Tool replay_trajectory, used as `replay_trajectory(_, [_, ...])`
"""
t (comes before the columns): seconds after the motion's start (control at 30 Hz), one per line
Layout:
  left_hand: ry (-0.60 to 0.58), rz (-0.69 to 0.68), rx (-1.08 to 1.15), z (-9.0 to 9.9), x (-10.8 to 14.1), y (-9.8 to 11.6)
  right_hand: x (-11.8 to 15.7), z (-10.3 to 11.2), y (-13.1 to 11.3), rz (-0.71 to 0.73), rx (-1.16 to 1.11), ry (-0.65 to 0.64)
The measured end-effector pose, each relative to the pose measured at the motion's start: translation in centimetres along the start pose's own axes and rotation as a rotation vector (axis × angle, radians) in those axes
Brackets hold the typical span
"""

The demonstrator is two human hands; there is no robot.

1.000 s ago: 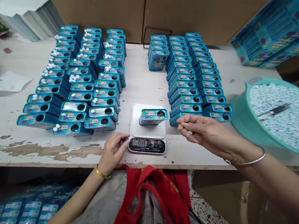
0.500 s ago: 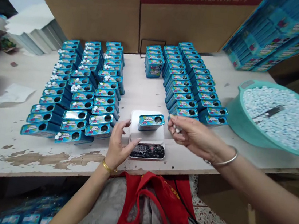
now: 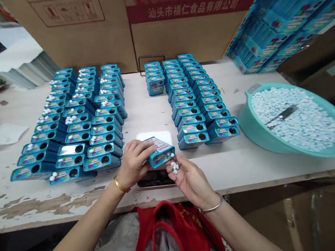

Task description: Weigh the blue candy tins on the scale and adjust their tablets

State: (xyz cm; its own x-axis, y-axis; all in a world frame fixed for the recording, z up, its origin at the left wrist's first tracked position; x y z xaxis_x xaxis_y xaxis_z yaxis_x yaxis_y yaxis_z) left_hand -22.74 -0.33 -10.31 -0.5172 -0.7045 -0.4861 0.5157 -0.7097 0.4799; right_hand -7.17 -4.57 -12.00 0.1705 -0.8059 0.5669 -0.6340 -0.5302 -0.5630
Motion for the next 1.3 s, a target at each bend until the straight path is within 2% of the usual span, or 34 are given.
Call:
replay_trajectory(0.27, [0.017, 0.104, 0.060, -0.2, 1.2, -0.7, -0.3, -0.2, -0.2, -0.016, 0.051, -0.018])
replay_trajectory(0.37, [0.122, 0.232, 0.221, -0.3, 0.5, -1.4, -0.2, 0.1, -0.3, 0.013, 0.078, -0.015])
replay_trajectory(0.43, [0.262, 0.358, 0.341, -0.6, -1.0, -2.8, -0.2, 0.4, -0.1, 0.019, 0.101, 0.004])
replay_trajectory(0.53, [0.419, 0.466, 0.482, -1.9, -5.3, -6.1, -0.2, 0.7, 0.3, 0.002, 0.108, 0.019])
replay_trajectory(0.63, [0.427, 0.512, 0.499, -3.6, -10.6, -10.3, 0.0, 1.1, 0.7, -0.015, 0.085, 0.019])
replay_trajectory(0.73, [0.424, 0.539, 0.425, -5.1, -14.4, -14.5, 0.3, 2.3, 1.2, -0.023, 0.060, 0.038])
replay_trajectory(0.83, [0.427, 0.533, 0.367, -6.0, -16.5, -17.7, 0.1, 4.2, 1.7, -0.027, 0.050, 0.079])
replay_trajectory(0.93, [0.430, 0.528, 0.302, -6.1, -17.9, -19.3, -0.4, 5.7, 2.2, -0.033, 0.040, 0.129])
replay_trajectory(1.03, [0.454, 0.539, 0.227, -5.7, -18.3, -18.5, -0.4, 5.8, 2.2, -0.054, 0.009, 0.133])
replay_trajectory(1.1, [0.463, 0.520, 0.178, -5.0, -17.3, -16.1, 0.0, 5.4, 2.1, -0.072, -0.012, 0.117])
replay_trajectory(1.17, [0.407, 0.405, 0.138, -3.7, -15.0, -12.2, 0.6, 5.0, 1.9, -0.080, -0.018, 0.108])
replay_trajectory(1.23, [0.228, 0.206, 0.124, -2.1, -11.7, -7.3, 0.9, 5.0, 1.8, -0.085, -0.013, 0.119])
replay_trajectory(1.3, [0.136, 0.174, 0.032, 0.6, -7.3, -3.3, 1.1, 5.5, 1.9, -0.090, -0.002, 0.137])
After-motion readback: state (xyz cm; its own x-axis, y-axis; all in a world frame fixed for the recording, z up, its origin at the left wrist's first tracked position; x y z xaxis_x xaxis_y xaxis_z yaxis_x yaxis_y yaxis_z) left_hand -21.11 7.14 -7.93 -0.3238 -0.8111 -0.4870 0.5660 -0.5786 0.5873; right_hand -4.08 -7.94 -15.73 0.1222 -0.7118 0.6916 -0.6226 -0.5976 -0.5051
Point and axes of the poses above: each hand's wrist, its own x-axis away from the middle knuckle, its own z-axis out of the back of the hand, y = z × x, the point moved 4 cm from there along -x, towards the middle knuckle, and after that the axes turned 9 degrees about x, right-handed, at the moved point
